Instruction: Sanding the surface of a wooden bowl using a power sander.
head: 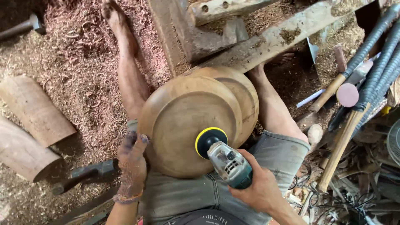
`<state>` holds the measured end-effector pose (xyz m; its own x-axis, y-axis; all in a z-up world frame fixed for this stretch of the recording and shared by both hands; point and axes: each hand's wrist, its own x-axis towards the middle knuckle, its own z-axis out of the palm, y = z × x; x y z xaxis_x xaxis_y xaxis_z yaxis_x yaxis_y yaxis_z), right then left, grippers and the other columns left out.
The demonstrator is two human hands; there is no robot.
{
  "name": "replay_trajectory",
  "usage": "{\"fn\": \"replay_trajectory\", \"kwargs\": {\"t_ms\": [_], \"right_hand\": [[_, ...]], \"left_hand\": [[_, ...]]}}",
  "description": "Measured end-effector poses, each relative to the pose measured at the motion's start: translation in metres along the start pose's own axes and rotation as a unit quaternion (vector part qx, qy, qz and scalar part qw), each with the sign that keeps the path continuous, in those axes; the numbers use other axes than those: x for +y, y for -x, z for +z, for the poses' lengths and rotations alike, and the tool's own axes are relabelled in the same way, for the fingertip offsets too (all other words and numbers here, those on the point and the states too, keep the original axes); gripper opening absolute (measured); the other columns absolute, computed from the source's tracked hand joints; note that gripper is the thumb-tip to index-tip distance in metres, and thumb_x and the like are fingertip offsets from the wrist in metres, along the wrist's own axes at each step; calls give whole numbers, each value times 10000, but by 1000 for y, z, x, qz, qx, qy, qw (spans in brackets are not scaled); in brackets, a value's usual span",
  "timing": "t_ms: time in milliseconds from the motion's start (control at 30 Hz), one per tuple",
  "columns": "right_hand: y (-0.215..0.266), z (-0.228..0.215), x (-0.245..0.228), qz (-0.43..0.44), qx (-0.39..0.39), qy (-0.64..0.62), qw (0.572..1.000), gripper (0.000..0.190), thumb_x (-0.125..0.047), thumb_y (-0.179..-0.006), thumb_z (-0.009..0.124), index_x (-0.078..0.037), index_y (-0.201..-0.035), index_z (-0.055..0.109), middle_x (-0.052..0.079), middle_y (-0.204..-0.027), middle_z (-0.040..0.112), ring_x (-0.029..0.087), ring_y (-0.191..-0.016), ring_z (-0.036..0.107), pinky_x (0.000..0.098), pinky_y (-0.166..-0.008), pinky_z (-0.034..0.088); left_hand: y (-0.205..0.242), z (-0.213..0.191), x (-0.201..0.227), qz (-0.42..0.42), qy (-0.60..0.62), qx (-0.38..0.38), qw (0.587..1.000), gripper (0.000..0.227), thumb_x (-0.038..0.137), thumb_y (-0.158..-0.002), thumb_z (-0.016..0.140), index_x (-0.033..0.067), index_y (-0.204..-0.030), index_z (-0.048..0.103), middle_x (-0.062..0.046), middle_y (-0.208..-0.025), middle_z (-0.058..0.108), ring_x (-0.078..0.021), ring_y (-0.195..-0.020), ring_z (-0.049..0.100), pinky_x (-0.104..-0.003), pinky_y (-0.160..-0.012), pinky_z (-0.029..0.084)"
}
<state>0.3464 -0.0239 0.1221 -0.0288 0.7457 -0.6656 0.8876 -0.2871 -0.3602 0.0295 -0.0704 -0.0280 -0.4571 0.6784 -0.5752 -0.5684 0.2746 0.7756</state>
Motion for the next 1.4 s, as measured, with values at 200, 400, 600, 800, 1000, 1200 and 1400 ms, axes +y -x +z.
{"fn": "replay_trajectory", "kwargs": {"t_ms": [200, 400, 600, 800, 1000, 1200, 1400], "right_hand": [[-11, -8, -2, 52, -42, 18, 998, 1005, -238, -529, 926, -376, -1428, 496, -7, -1028, 861, 226, -892, 840, 359, -752, 635], [-61, -19, -43, -93, -31, 33, 995, 1038, -202, -490, 905, -324, -1427, 475, 27, -1019, 824, 266, -840, 799, 384, -719, 627], [-37, -15, -22, -100, -30, 49, 993, 1036, -198, -480, 918, -261, -1430, 510, 65, -1035, 828, 256, -838, 818, 363, -691, 657], [-28, -10, -6, -42, -45, 29, 998, 1014, -210, -494, 915, -333, -1411, 500, 41, -1022, 852, 241, -826, 847, 364, -683, 693], [-54, -34, -36, -46, -22, 4, 999, 1001, -179, -525, 876, -284, -1436, 476, 58, -1015, 838, 253, -840, 828, 355, -746, 649], [-20, -4, 9, -59, -54, 50, 996, 1053, -267, -494, 922, -325, -1447, 477, 38, -1058, 825, 280, -891, 803, 396, -731, 618], [-47, -24, -28, -44, -14, 32, 998, 994, -249, -532, 886, -341, -1438, 487, 31, -1004, 833, 301, -849, 794, 419, -704, 583]], "left_hand": [[6, 14, 18, -11, -5, -14, 1000, 346, 54, -933, 637, -8, -1273, 658, -81, -1184, 704, -162, -1024, 625, -276, -936, 472], [12, 18, 29, -7, -87, -8, 996, 325, 133, -925, 639, -12, -1213, 683, -81, -1098, 714, -166, -947, 600, -284, -886, 462], [8, 14, 24, -27, -87, 4, 996, 277, 101, -939, 638, -16, -1185, 690, -75, -1074, 714, -147, -915, 591, -266, -850, 458], [5, 11, 22, -25, -110, 0, 994, 264, 94, -959, 624, -16, -1192, 681, -77, -1071, 712, -146, -920, 600, -259, -855, 455], [6, 10, 21, -3, -169, 9, 986, 309, 174, -933, 640, -13, -1175, 688, -77, -1052, 708, -158, -908, 578, -276, -865, 441], [4, 7, 16, -36, -148, 59, 987, 316, 141, -936, 679, 3, -1219, 696, -62, -1105, 715, -144, -951, 619, -256, -889, 465], [1, 5, 10, -7, -53, -13, 998, 235, 101, -942, 638, 7, -1158, 650, -55, -1065, 675, -134, -926, 579, -255, -884, 447]]}}
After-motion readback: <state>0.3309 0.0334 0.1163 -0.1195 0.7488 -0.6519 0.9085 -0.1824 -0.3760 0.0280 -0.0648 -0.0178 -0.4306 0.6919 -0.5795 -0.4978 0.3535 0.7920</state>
